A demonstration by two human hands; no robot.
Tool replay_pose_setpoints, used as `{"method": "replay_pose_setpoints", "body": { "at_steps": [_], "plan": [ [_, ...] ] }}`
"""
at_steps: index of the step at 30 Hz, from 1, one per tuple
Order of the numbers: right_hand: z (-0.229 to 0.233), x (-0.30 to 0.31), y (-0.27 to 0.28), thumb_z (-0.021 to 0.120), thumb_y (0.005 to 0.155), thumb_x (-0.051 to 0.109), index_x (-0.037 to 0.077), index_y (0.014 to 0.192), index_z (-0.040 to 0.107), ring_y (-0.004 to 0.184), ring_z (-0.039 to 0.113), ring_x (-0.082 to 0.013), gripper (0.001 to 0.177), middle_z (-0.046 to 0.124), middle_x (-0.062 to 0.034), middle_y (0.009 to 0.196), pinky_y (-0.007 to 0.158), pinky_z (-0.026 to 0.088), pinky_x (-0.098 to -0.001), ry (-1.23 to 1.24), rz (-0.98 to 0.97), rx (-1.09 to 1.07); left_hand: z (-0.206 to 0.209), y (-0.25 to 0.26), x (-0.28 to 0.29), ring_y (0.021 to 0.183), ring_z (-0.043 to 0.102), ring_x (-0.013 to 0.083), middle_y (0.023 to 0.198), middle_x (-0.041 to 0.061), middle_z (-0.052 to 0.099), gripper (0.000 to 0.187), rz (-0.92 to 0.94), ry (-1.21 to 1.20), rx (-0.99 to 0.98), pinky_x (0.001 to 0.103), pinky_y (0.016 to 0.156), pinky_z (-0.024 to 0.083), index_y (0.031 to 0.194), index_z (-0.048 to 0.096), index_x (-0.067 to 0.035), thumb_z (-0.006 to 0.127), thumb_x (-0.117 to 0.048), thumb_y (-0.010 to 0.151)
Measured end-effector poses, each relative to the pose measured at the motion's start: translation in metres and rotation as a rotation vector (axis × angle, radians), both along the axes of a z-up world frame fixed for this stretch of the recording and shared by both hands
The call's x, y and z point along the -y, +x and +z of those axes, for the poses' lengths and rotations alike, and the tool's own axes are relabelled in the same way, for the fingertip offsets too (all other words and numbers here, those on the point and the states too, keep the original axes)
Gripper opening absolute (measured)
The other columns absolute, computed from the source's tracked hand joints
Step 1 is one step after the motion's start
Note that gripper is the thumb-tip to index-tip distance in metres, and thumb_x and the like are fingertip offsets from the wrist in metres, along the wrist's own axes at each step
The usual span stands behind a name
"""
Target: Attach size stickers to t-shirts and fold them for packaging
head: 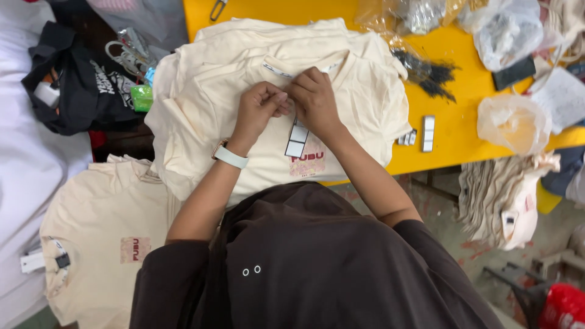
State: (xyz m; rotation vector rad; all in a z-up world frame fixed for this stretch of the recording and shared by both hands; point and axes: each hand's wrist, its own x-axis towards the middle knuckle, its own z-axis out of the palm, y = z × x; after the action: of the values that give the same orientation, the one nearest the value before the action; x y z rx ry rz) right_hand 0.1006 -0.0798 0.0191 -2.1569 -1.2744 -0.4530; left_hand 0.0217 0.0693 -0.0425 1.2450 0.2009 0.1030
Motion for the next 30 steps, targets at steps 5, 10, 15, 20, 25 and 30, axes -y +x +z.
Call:
{"method": "replay_pose_setpoints", "body": {
  "at_steps": [5, 10, 15, 20, 25, 30],
  "plan": [
    [-0.011, 0.008, -0.014, 0.065, 0.099, 0.011, 0.013, 0.090, 0.073, 0.091, 0.059, -0.0254, 0.012, 0.065, -0.0003, 0.088, 0.074, 0.042, -0.0365, 0.068, -0.053, -0.120, 0.003, -0.005, 0.014, 0.071, 0.076, 0.0165, 0.082, 0.012, 0.075, 0.009, -0.019, 0.205, -0.017, 0.023, 0.057, 0.061, 0.094, 0.067, -0.004, 0.066, -0.009, 0.101],
    [-0.001, 0.014, -0.021, 0.056, 0.103, 0.009, 0.009, 0.095, 0.064, 0.091, 0.047, -0.0272, 0.012, 0.056, -0.0018, 0.093, 0.070, 0.032, -0.0415, -0.129, -0.061, -0.034, 0.025, -0.007, 0.008, 0.073, 0.079, 0.0146, 0.078, 0.007, 0.075, 0.015, -0.022, 0.152, -0.100, 0.021, 0.061, 0.057, 0.087, 0.061, -0.011, 0.065, -0.020, 0.098],
    [0.015, 0.015, -0.012, 0.064, 0.101, 0.009, 0.005, 0.087, 0.057, 0.091, 0.048, -0.0300, 0.016, 0.056, -0.0037, 0.097, 0.071, 0.037, -0.0425, -0.232, -0.002, 0.179, 0.012, -0.002, 0.006, 0.067, 0.077, 0.0154, 0.075, 0.009, 0.073, 0.018, -0.009, 0.107, -0.095, 0.021, 0.058, 0.057, 0.084, 0.059, -0.010, 0.067, -0.018, 0.098],
    [0.027, 0.017, -0.012, 0.055, 0.111, 0.020, 0.010, 0.097, 0.060, 0.091, 0.044, -0.0288, 0.017, 0.047, -0.0058, 0.100, 0.077, 0.032, -0.0419, -0.224, 0.055, -0.113, 0.003, -0.001, 0.001, 0.073, 0.079, 0.0182, 0.083, 0.009, 0.078, 0.012, -0.080, 0.039, -0.100, 0.022, 0.063, 0.059, 0.092, 0.065, -0.010, 0.063, -0.019, 0.099],
    [0.014, 0.003, -0.016, 0.057, 0.097, 0.004, 0.008, 0.094, 0.059, 0.091, 0.045, -0.0279, 0.005, 0.049, -0.0061, 0.099, 0.077, 0.034, -0.0413, -0.018, 0.037, -0.180, -0.001, 0.001, 0.000, 0.071, 0.078, 0.0178, 0.081, 0.009, 0.077, 0.011, -0.053, -0.021, -0.133, 0.022, 0.062, 0.059, 0.091, 0.065, -0.011, 0.064, -0.019, 0.098],
    [0.000, -0.009, -0.024, 0.056, 0.101, 0.014, 0.005, 0.089, 0.062, 0.088, 0.049, -0.0291, 0.016, 0.052, -0.0100, 0.093, 0.077, 0.037, -0.0426, 0.236, -0.023, -0.176, -0.015, 0.006, 0.003, 0.067, 0.077, 0.0164, 0.080, 0.011, 0.077, 0.012, -0.036, -0.080, -0.111, 0.021, 0.058, 0.057, 0.091, 0.063, -0.011, 0.066, -0.019, 0.098]
  ]
}}
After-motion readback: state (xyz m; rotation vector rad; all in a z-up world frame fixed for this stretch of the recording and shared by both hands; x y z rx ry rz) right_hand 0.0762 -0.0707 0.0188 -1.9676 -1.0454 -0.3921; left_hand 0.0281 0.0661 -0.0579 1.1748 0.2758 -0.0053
